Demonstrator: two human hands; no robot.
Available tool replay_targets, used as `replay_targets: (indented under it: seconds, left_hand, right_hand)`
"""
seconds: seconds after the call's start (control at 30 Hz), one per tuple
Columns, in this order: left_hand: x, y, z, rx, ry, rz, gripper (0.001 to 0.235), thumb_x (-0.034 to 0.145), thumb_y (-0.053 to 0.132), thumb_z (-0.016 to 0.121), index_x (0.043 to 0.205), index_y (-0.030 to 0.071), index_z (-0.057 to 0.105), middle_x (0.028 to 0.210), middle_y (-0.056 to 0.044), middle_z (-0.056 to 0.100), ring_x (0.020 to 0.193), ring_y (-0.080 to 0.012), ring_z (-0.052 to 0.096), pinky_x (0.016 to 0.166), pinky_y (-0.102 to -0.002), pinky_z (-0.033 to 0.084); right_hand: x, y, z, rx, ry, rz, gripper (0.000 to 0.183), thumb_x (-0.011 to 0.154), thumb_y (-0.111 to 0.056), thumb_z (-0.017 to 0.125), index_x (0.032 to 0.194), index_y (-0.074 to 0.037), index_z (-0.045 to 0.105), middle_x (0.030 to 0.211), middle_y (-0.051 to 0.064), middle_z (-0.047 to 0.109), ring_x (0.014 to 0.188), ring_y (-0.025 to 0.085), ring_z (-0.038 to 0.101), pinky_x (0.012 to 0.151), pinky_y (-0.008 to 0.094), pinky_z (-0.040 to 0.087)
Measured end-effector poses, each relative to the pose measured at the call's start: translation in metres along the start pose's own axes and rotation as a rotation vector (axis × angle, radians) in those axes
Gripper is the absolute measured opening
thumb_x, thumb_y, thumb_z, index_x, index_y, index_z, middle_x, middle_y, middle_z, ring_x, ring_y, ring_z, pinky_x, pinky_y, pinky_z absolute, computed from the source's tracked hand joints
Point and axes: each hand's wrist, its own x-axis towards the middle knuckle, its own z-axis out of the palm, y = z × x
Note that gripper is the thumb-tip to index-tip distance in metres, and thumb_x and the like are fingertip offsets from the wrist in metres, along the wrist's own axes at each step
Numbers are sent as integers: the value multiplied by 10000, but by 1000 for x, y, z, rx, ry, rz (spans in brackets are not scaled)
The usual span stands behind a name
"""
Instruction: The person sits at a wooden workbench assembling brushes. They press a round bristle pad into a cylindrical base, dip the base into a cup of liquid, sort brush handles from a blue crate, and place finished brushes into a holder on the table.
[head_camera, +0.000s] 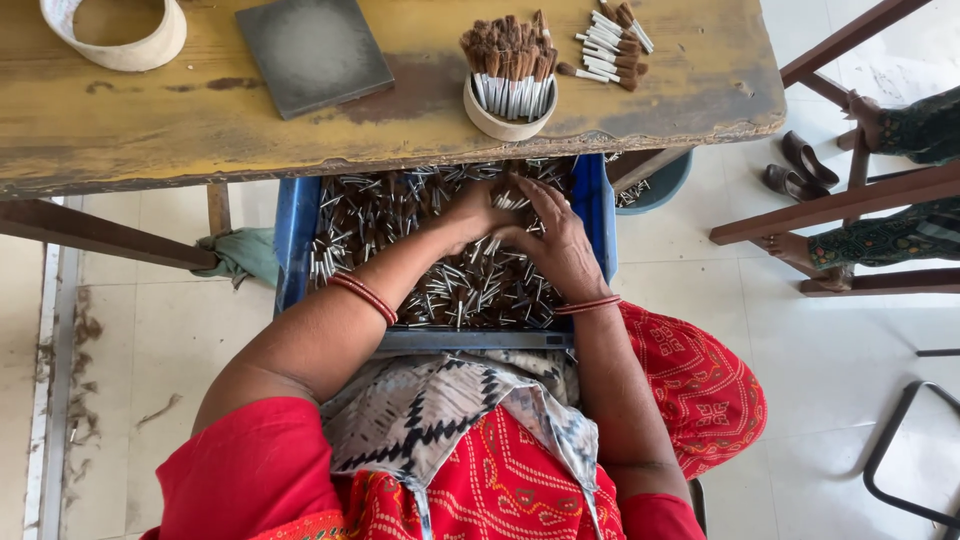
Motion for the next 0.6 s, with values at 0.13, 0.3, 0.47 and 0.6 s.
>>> replay_targets:
  seconds: [0.13,0.3,0.47,0.6]
  left_hand:
    - [-5,2,3,183,201,-29,657,758,130,798,1382,89,596,1136,-169,756,969,-280,745,807,-382,616]
    - [10,-25,6,321,252,187,592,735,151,910,1259,22,667,1156,-142,759,1024,-204,719,879,-377,572]
    - [-3,1,7,-60,142,36,563,688,149,868,1191,48,635,1086,-137,747,786,-221,758,758,-404,640]
    - [4,-10,-6,-228,36,-8,583,726,255,895,1228,64,668,1108,-160,757,873,-226,750,823,-409,611]
  right_hand:
    - [-5,12,5,-19,163,-10,362,950,-118,763,1297,-62,678,1257,153,709,1143,319,708,952,374,580]
    - [-6,3,2,-25,234,46,222,959,-32,725,1177,-61,751,1135,125,744,1006,280,739,850,347,599]
    - [-7,-5,0,9,338,30,192,952,14,718,1127,-51,763,1113,115,747,1009,251,741,853,340,600]
    - [-8,-2,-3,34,495,42,224,991,56,654,1152,-64,755,1141,122,745,1023,247,751,883,332,620]
